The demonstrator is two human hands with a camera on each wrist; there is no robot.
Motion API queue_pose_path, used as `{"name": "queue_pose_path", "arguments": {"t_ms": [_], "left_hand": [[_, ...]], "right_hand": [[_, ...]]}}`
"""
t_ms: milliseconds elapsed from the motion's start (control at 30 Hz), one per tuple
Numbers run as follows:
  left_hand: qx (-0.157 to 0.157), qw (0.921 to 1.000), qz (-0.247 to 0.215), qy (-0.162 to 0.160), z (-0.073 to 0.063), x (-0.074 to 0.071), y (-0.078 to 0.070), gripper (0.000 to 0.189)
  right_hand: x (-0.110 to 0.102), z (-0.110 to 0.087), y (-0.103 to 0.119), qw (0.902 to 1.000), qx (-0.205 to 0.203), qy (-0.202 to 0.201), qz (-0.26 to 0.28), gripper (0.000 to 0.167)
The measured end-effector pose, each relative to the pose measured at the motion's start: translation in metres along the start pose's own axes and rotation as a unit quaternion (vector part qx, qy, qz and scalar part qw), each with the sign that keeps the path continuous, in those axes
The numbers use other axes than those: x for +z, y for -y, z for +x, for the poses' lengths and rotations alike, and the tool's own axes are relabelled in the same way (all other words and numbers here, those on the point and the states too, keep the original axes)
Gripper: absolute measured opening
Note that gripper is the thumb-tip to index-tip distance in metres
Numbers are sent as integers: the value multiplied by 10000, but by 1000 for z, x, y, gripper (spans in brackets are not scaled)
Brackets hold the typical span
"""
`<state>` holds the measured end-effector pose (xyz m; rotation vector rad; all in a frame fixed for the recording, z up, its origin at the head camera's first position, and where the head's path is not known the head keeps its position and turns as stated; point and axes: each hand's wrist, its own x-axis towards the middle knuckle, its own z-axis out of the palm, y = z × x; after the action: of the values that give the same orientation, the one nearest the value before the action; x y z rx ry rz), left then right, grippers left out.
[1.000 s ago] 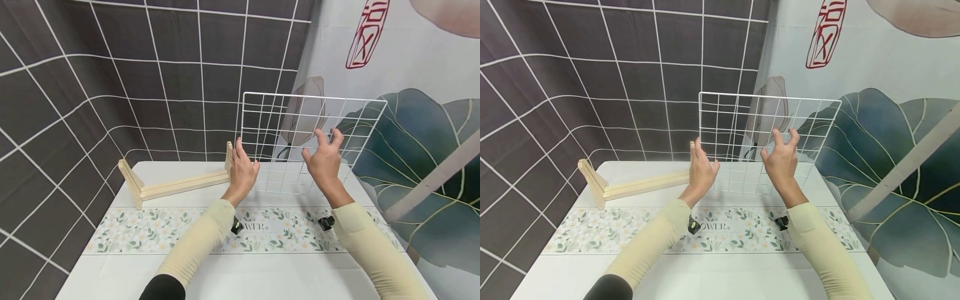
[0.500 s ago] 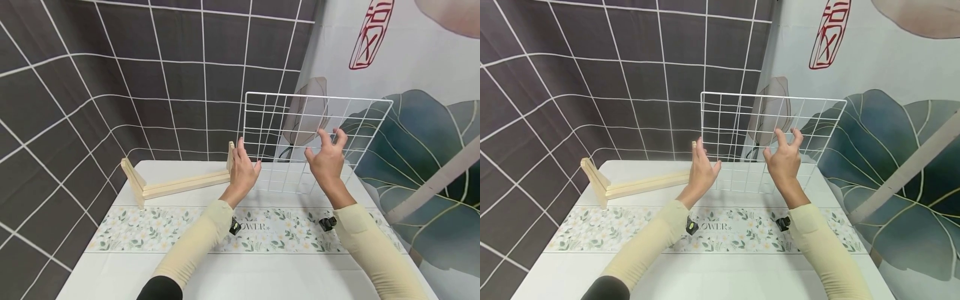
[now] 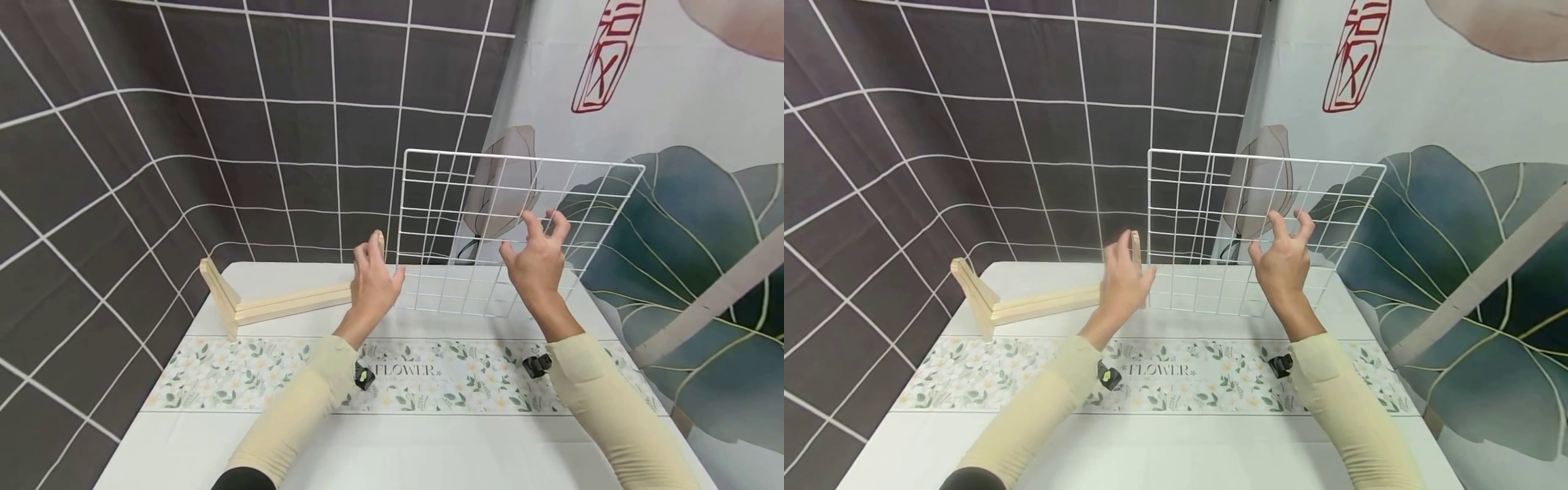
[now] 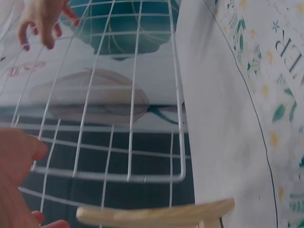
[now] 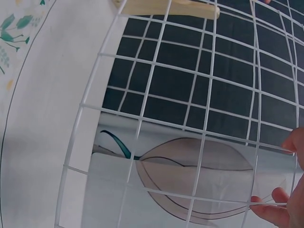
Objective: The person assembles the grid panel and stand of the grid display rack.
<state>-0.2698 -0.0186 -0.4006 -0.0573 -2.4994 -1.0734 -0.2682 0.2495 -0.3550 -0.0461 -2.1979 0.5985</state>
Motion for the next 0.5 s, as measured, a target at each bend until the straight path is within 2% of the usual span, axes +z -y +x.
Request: {"name": "queue_pose_path", "arguments": {"t_ms": [267, 500], "left_hand": [[-434, 9985, 1, -341, 3, -35, 29, 85], [-659, 9962, 50, -560, 5, -65, 54, 81]], "right_hand": [[1, 0, -3, 10000, -46, -22, 22, 53], [3, 0, -3, 10000, -8, -32, 89, 53]]}}
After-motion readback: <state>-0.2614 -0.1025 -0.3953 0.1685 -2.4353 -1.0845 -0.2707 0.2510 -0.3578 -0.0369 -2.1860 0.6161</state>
